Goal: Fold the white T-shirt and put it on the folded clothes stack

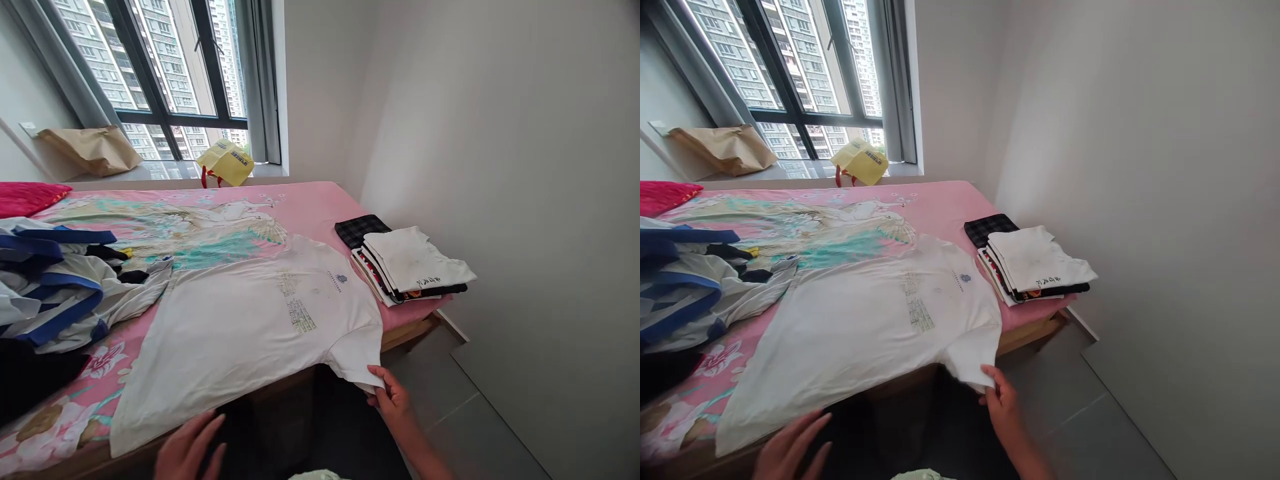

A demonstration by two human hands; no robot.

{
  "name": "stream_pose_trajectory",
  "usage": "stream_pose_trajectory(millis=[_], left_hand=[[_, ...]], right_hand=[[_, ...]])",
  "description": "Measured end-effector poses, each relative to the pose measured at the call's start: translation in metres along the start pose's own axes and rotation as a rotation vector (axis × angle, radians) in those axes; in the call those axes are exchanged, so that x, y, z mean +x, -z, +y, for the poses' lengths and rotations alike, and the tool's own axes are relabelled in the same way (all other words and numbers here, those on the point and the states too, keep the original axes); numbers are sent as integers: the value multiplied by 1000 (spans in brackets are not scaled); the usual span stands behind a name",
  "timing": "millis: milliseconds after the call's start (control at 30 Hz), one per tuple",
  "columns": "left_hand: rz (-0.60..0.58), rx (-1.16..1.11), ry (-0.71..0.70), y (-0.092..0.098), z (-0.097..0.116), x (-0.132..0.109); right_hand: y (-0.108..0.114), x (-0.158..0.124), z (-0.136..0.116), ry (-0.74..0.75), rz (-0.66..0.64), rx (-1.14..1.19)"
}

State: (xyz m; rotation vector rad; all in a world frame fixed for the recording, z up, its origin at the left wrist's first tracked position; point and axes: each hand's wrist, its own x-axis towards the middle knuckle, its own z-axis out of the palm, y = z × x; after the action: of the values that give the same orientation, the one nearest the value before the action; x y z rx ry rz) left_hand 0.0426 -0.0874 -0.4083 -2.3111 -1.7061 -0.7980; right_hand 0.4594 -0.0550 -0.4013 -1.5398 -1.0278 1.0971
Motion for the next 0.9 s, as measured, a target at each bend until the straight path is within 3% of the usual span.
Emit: stream_pose_trajectory(millis=[133,200,267,400,500,600,733,833,900], left_hand=[[-158,-83,-200,-54,117,56],[-218,-93,-249,-79,157,87],[-216,-91,-225,-102,178,112],[-179,-108,-145,-131,176,134],[-193,-143,-228,-134,162,133],[-214,-186,-249,-126,160,130],[-260,-268,-96,-106,177,130],[-290,-335,-57,-87,183,126],[-267,-338,-52,-73,172,115]], right_hand=[[-6,0,-15,-35,-17,116],[-9,0,-23,-51,-11,149],[-10,1,-29,-61,-8,160],[-4,1,-23,-55,-79,128],[12,1,-2,119,-166,-54],[31,11,17,380,-50,-485],[39,40,28,682,59,-1004],[29,60,39,885,-4,-1115],[23,67,52,937,-56,-1042]])
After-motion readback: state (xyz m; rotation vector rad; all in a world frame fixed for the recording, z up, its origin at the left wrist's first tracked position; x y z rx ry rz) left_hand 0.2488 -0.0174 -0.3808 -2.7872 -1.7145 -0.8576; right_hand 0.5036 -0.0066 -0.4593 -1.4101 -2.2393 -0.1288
